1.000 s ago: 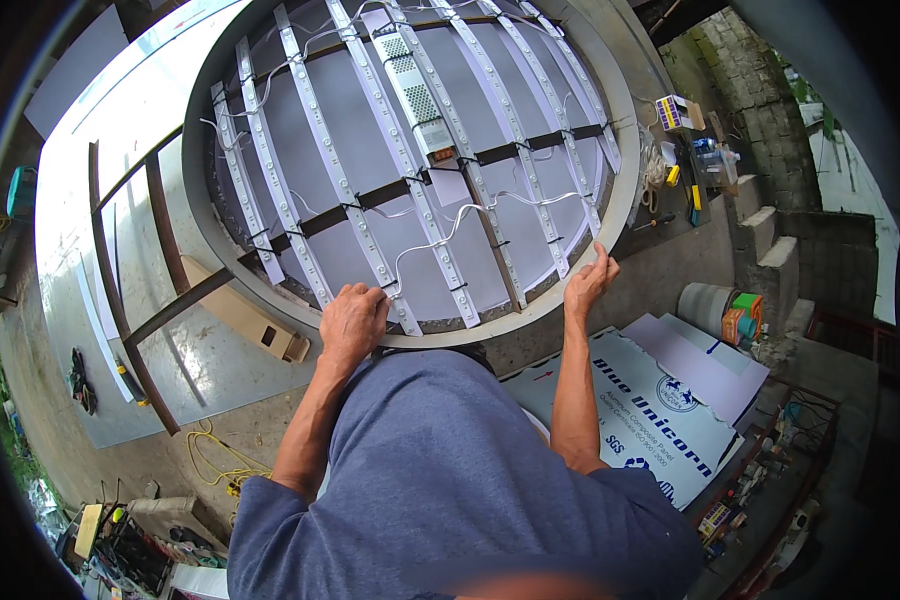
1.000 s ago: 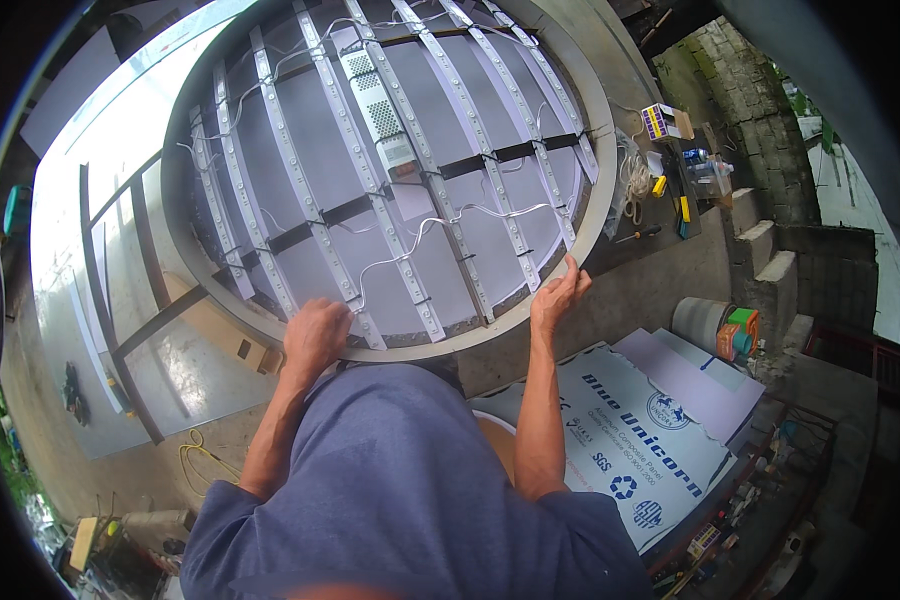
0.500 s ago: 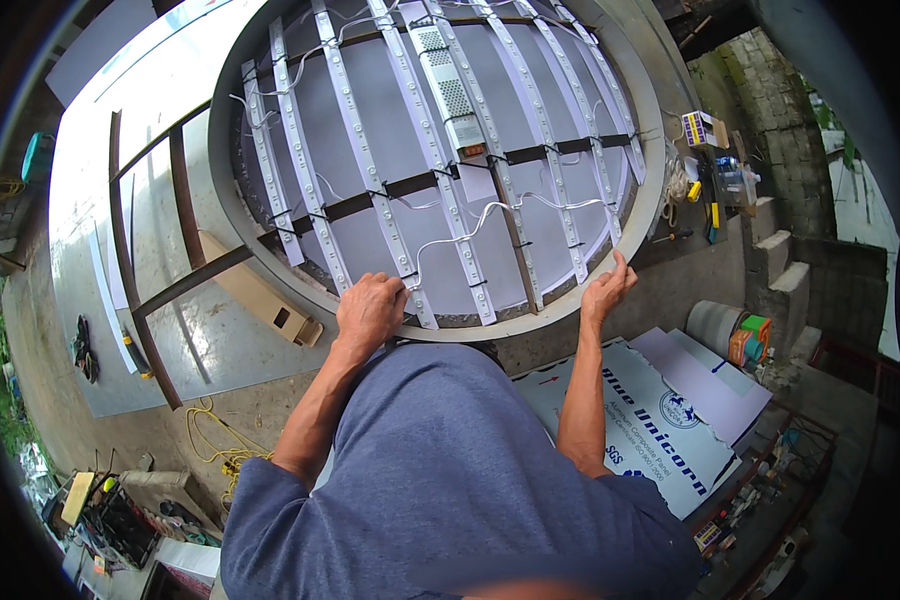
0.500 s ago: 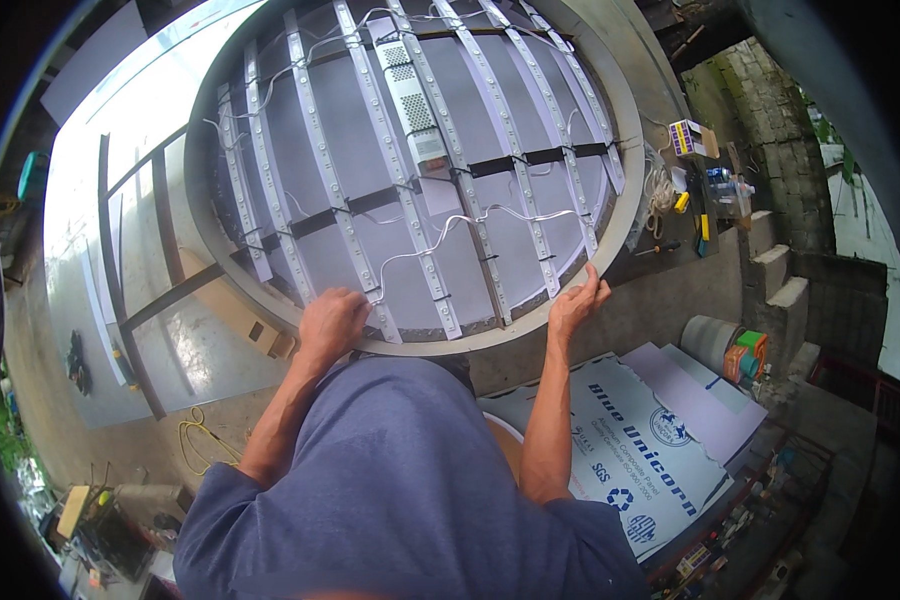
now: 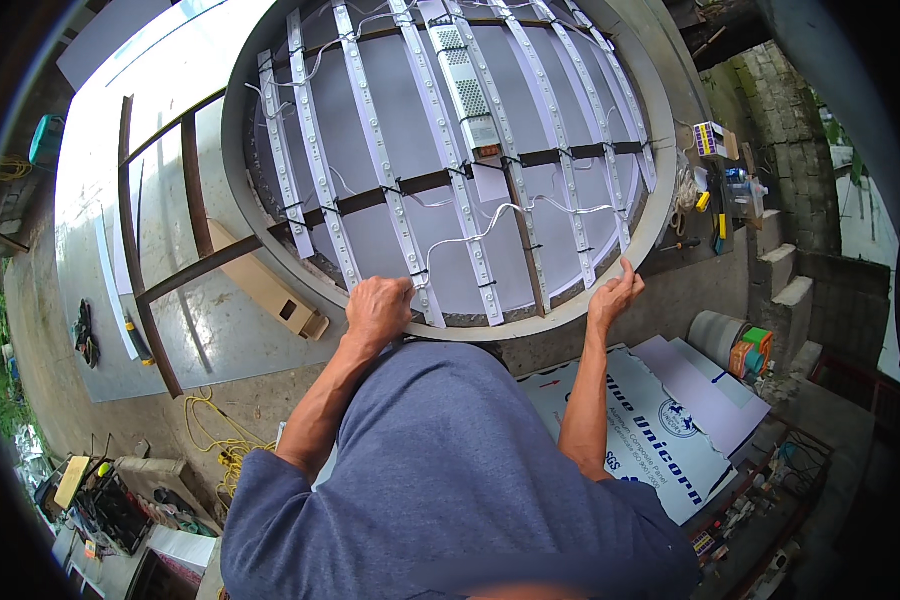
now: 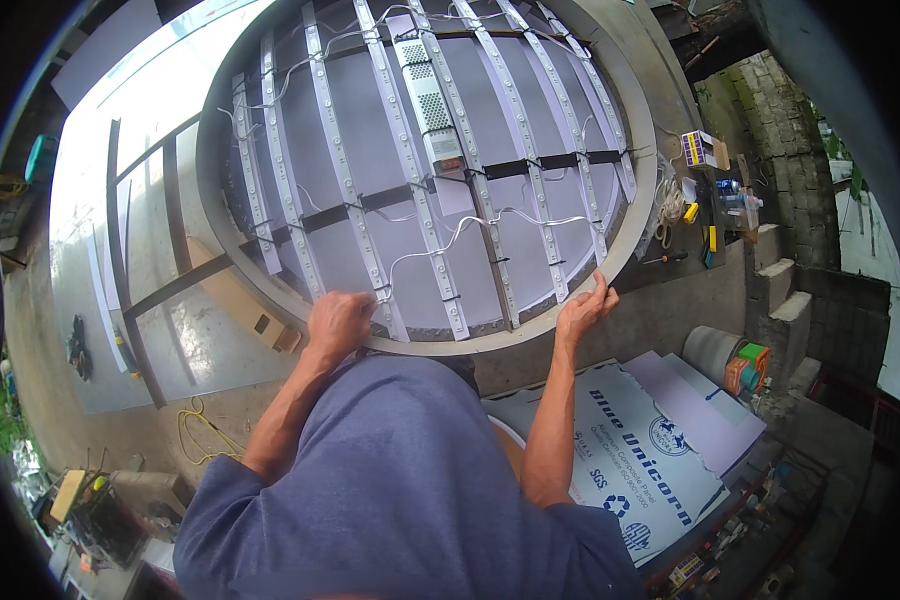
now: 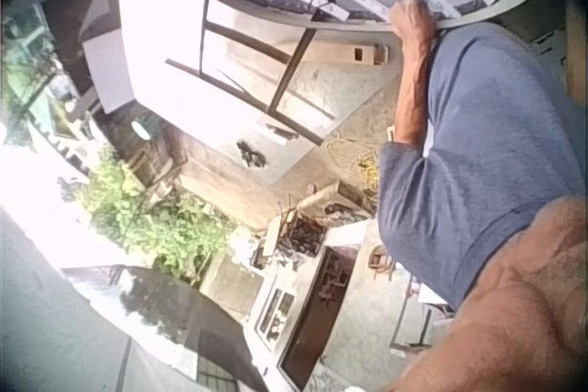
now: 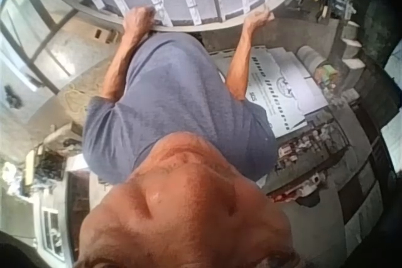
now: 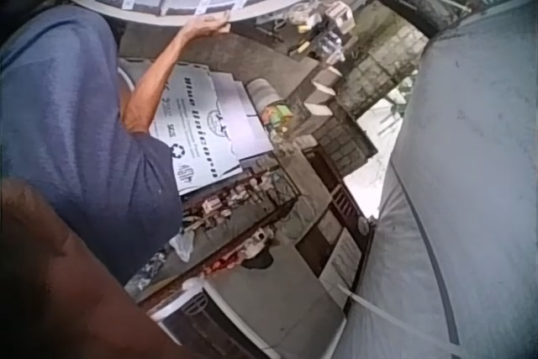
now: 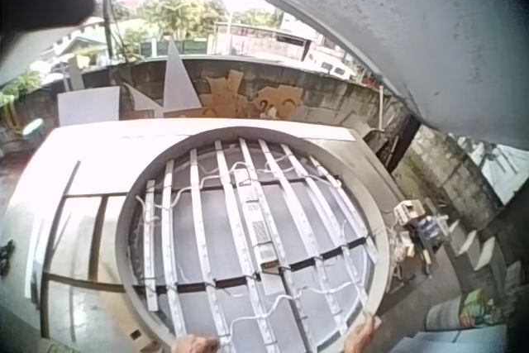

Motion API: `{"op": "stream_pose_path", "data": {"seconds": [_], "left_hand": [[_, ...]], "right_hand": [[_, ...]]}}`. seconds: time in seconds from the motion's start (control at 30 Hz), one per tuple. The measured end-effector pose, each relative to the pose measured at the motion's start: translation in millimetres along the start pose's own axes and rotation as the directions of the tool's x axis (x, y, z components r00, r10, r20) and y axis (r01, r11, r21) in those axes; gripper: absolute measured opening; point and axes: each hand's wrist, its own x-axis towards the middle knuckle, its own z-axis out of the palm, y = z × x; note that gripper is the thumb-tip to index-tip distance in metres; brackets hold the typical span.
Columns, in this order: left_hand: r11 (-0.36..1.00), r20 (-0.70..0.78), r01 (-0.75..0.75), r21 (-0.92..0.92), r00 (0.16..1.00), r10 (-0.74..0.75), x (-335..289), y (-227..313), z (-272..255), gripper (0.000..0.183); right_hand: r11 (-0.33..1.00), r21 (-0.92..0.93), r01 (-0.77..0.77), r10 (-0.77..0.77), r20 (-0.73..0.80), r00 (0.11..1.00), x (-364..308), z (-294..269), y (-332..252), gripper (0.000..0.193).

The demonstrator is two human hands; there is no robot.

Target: The recorder is assembling and wiring an LED circular sign on a workbench.

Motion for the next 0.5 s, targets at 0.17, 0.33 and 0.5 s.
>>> {"op": "stream_pose_path", "data": {"seconds": [0.17,0.33,0.5], "left_hand": [[1.0,0.0,0.0,-0.004,1.0,0.0,-0.2,1.1,-2.0,0.012],[0.999,0.007,0.037,-0.007,0.999,-0.037,-1.8,0.4,-1.1,0.013],[0.999,0.0,0.035,-0.005,0.999,-0.035,-1.4,0.1,0.4,0.013]], "right_hand": [[0.999,-0.031,-0.012,0.012,0.023,1.0,-1.6,-0.6,-2.3,0.044],[1.0,-0.022,-0.01,0.011,0.043,0.999,-1.1,-0.3,-3.1,0.045],[1.0,-0.013,-0.017,0.017,0.044,0.999,-0.3,-3.8,-7.5,0.049]]}}
